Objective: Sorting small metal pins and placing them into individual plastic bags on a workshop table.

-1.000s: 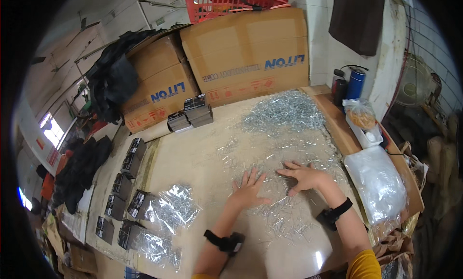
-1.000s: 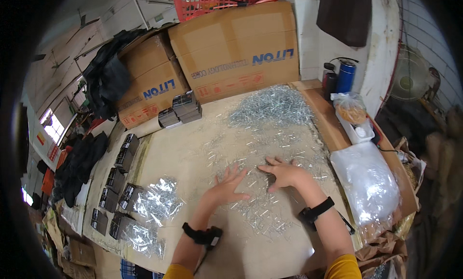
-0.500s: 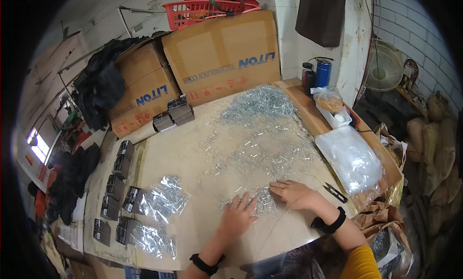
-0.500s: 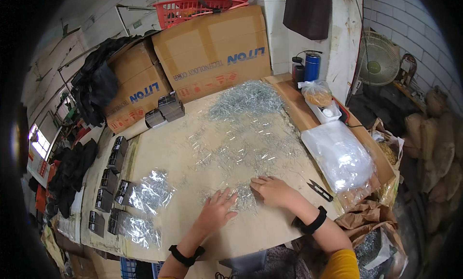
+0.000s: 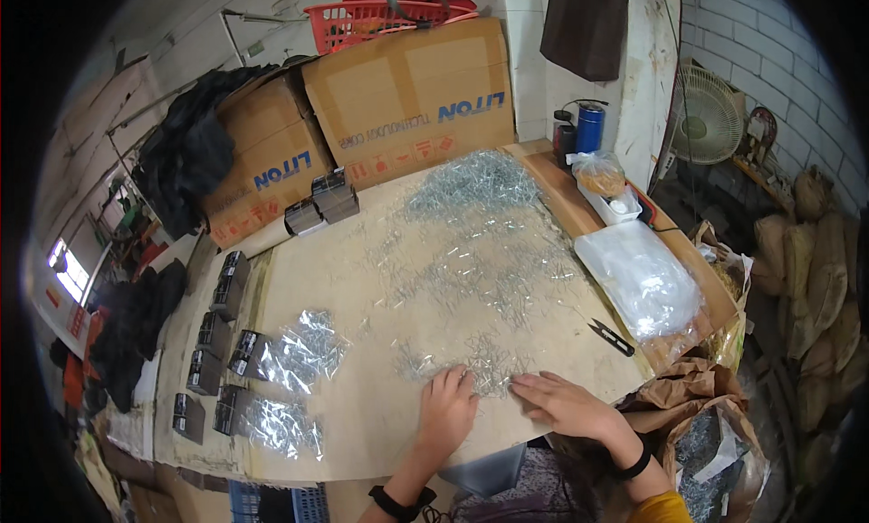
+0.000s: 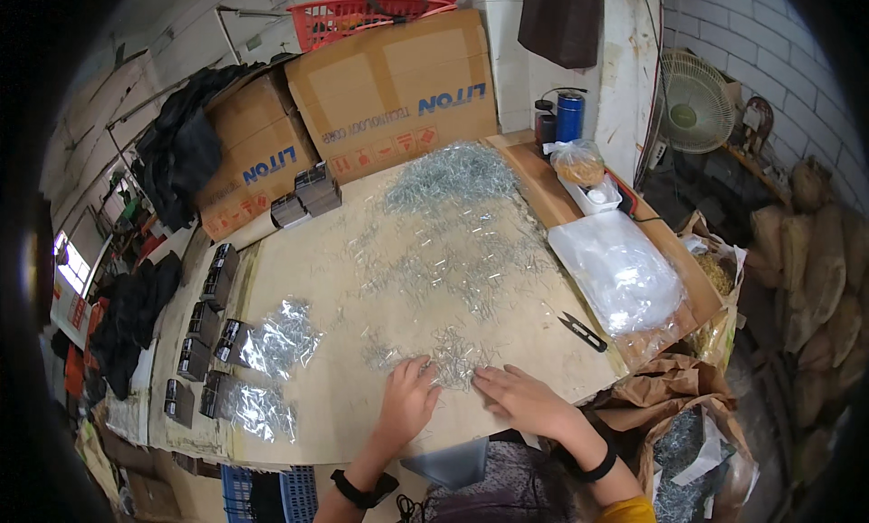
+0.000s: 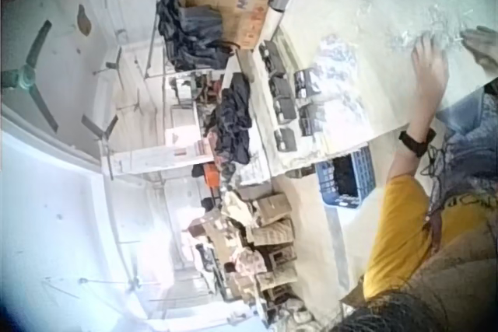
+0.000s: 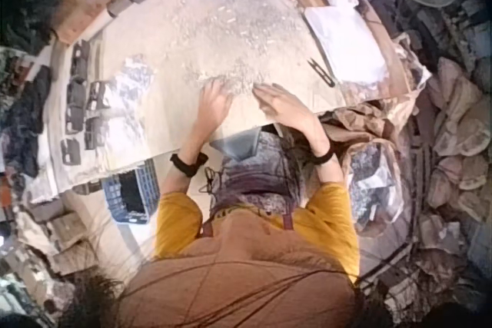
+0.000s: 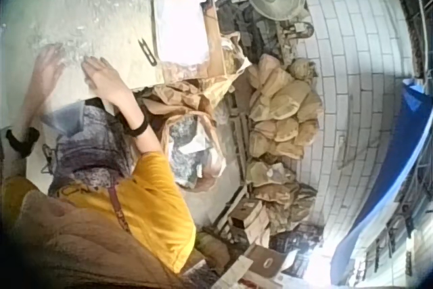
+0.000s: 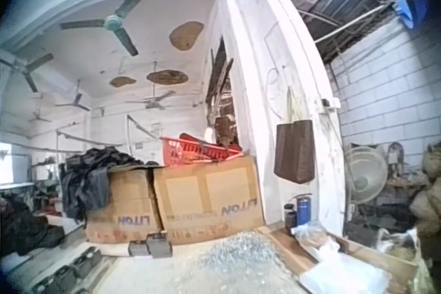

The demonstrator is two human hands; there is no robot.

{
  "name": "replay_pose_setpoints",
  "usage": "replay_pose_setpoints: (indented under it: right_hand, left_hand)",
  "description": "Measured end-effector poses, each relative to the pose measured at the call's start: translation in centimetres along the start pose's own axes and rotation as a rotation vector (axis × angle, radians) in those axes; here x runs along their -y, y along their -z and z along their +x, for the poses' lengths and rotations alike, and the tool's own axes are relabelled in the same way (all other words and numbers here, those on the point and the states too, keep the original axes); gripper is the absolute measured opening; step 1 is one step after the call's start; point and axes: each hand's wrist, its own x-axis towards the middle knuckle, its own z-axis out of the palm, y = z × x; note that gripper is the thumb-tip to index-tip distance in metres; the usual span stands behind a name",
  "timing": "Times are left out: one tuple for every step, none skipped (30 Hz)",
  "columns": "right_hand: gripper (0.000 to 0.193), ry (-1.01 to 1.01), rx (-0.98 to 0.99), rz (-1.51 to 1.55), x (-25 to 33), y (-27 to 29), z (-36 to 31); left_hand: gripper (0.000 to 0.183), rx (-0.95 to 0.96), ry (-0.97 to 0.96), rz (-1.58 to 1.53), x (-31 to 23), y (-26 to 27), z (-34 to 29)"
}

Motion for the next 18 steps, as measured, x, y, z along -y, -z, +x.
replay_pose_setpoints:
  right_hand:
    - [0.045, -0.031, -0.06, 0.145, 0.5, 0.8, -0.4]
    - [0.045, -0.028, -0.05, 0.144, 0.6, 1.6, -1.1]
    - [0.042, -0.138, -0.24, 0.139, 0.3, 2.8, -2.1]
    - [0.041, -0.248, -0.429, 0.136, -0.4, 3.7, -3.2]
    - [0.039, -0.4, -0.643, 0.085, -2.4, 3.6, -4.5]
    - [0.038, -0.555, -0.858, 0.027, -5.0, 3.3, -6.1]
    - [0.034, -0.6, -1.063, -0.053, -7.1, 3.9, -7.4]
    - [0.03, -0.644, -1.261, -0.129, -9.3, 3.9, -8.4]
    - [0.03, -0.641, -1.253, -0.126, -11.5, 3.8, -9.4]
    - [0.026, -0.67, -1.254, -0.222, -13.7, 3.8, -10.4]
    - [0.022, -0.699, -1.254, -0.313, -15.2, 3.6, -10.8]
    - [0.022, -0.695, -1.248, -0.305, -15.8, 3.4, -10.8]
    - [0.02, -0.674, -1.216, -0.363, -16.3, 3.2, -10.7]
    - [0.017, -0.651, -1.184, -0.421, -16.8, 3.0, -10.7]
    - [0.017, -0.65, -1.178, -0.415, -17.8, 2.4, -11.1]
    - [0.017, -0.695, -1.237, -0.155, -18.8, 1.8, -11.7]
    - [0.017, -0.734, -1.281, 0.109, -19.6, 1.3, -12.4]
    - [0.017, -0.73, -1.274, 0.115, -19.9, 1.0, -13.0]
  left_hand:
    - [0.041, -0.004, 0.007, -0.005, 0.1, -0.3, -0.2]
    - [0.04, -0.006, 0.044, -0.001, 0.2, -0.6, -0.6]
    - [0.04, -0.013, 0.08, 0.009, 0.3, -0.5, -0.9]
    - [0.04, -0.019, 0.088, 0.012, 0.2, -0.3, -1.3]
    - [0.039, -0.046, 0.032, 0.072, -0.1, -0.1, -1.8]
    - [0.038, -0.073, -0.028, 0.128, -0.4, 0.2, -2.1]
    - [0.038, -0.08, -0.024, 0.126, -1.0, 0.5, -2.0]
    - [0.037, -0.11, 0.008, 0.09, -1.5, 0.8, -2.0]
    - [0.037, -0.14, 0.04, 0.054, -1.8, 1.0, -2.2]
    - [0.037, -0.142, 0.046, 0.055, -1.7, 0.6, -2.5]
    - [0.038, -0.152, 0.093, -0.023, -1.5, 0.1, -3.1]
    - [0.039, -0.162, 0.142, -0.1, -1.3, -0.1, -3.7]
    - [0.039, -0.161, 0.149, -0.094, -1.3, -0.1, -4.1]
    - [0.043, -0.162, 0.15, -0.095, -1.4, -0.1, -4.4]
    - [0.046, -0.159, 0.151, -0.097, -1.5, -0.1, -4.7]
    - [0.046, -0.159, 0.156, -0.097, -1.5, 0.1, -4.8]
    - [0.051, -0.152, 0.212, -0.094, -1.5, 0.4, -4.7]
    - [0.057, -0.146, 0.271, -0.087, -1.4, 0.7, -4.7]
